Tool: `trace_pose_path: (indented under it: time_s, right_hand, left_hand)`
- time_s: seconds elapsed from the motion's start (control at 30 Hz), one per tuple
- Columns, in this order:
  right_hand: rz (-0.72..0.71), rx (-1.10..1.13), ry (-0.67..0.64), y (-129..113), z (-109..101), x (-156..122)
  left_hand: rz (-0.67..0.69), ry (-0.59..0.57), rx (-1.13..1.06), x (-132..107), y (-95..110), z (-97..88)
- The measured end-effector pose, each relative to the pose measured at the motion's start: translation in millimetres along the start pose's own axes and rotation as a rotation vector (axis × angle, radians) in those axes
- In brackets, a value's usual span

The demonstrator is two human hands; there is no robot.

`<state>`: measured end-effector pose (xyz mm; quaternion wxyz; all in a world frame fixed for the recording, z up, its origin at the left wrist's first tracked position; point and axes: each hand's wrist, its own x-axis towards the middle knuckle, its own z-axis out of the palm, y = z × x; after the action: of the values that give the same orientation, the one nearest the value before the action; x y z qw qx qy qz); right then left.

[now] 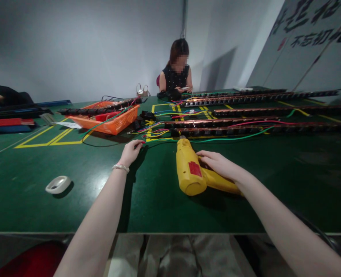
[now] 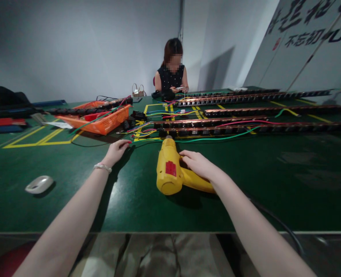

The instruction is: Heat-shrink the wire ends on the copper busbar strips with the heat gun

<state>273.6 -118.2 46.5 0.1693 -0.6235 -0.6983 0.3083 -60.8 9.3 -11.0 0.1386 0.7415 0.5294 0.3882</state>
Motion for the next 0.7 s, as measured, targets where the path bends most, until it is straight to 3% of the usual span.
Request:
trace_pose_path:
  time_s: [0.2,0.43,0.6,0.7]
  right_hand:
    - [-0.084,-0.073,-0.113,-9.6,-4.2,7.3]
    - [-0.120,-0.503,-0.091,-25.8,-7.3,16.6]
    - [-0.254,-0.787,-0.019,-38.8,8.6,27.9]
    - [-0.308,-0.849,0.017,-55.1,25.0,37.3]
  left_hand:
    - [0.001,-0.007,0.061,0.9,-1.8,1.2]
    - [-0.031,-0.017,0.057,4.4,-8.1,4.7]
    - [-0.047,0.002,0.027,6.6,-9.8,5.2]
    - [-0.043,0.000,0.022,5.8,-9.7,5.8]
